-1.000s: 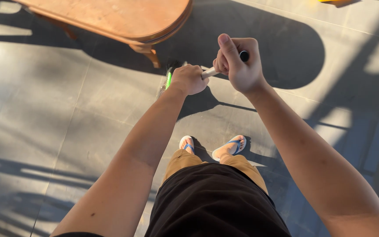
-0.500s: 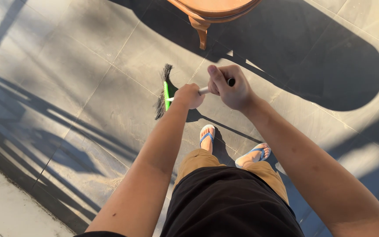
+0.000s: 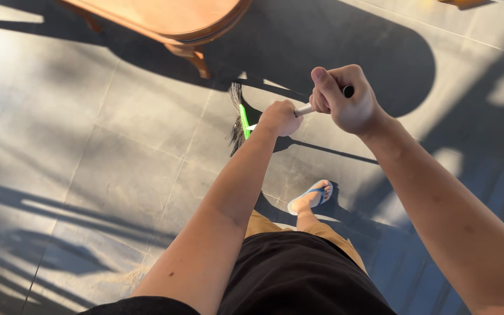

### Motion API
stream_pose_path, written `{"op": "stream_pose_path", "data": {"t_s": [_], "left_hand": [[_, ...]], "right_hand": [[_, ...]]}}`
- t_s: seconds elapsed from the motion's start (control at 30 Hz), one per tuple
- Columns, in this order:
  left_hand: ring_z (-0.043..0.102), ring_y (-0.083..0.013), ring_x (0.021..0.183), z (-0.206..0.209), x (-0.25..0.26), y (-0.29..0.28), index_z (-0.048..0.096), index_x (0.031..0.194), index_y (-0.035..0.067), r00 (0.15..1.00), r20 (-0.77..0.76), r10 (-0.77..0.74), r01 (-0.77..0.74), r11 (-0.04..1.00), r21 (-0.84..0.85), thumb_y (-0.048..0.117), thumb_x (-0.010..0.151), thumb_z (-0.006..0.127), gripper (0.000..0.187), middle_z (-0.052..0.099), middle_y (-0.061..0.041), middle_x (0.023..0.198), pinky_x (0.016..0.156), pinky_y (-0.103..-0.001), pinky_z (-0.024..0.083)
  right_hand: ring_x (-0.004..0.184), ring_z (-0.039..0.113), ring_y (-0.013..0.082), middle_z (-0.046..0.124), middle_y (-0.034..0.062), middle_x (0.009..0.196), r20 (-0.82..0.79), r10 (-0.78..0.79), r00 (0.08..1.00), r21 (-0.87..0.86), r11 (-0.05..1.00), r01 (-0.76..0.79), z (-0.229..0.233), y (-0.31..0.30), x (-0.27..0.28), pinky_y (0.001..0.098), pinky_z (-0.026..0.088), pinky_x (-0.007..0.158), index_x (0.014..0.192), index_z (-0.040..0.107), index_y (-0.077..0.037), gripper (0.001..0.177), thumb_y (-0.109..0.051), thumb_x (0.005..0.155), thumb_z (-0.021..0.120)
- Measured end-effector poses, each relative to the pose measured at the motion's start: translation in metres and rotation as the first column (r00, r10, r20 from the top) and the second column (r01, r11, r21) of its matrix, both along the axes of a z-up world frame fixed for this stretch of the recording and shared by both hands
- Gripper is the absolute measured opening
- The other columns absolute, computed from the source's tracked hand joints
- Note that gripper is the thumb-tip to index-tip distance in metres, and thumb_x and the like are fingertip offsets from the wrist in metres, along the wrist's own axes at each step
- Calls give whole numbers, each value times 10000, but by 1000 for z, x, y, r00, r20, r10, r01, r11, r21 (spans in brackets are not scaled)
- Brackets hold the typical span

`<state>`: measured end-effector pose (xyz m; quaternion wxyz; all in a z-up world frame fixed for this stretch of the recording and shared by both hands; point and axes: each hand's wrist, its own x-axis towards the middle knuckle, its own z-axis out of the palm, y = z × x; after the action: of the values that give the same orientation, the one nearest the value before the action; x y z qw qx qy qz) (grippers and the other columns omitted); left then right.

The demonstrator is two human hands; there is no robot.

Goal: Sweeping the tiled floor of a balcony using a long-handled broom and a dustpan.

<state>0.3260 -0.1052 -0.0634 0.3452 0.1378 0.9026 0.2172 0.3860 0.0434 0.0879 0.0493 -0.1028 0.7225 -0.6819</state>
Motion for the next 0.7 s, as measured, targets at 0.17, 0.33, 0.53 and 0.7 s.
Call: {"op": "stream_pose_path", "data": {"t_s": [0.17,0.33,0.53,0.7], "left_hand": [[727,-307,1031,14,19,139,765,1108,111,993,8,-117,116,991,67,355,903,631,346,766,-134,1063,914,-423,567],[727,-297,1027,45,25,212,749,1130,118,965,21,-263,261,964,54,370,902,624,362,763,-125,1080,909,-420,569],[740,-254,998,120,5,252,776,1115,164,856,-118,-504,495,864,-97,340,875,602,345,771,-78,1032,929,-391,562],[734,-253,971,137,-29,273,794,1063,166,802,-203,-562,535,827,-173,283,880,567,314,766,-66,991,919,-394,562]], "right_hand": [[497,405,139,419,24,522,3,-134,991,35,990,134,17,123,31,328,443,592,573,411,-49,659,-351,1155,483],[517,416,147,411,27,536,-15,-216,976,41,976,216,32,195,61,347,472,646,592,405,-58,638,-325,1161,512],[522,480,161,450,37,559,-147,-393,908,-31,919,393,71,230,63,357,522,679,613,432,-72,583,-322,1127,547],[590,545,161,463,35,626,-251,-399,882,-25,914,406,81,246,44,364,581,753,711,492,-56,496,-295,1138,572]]}}
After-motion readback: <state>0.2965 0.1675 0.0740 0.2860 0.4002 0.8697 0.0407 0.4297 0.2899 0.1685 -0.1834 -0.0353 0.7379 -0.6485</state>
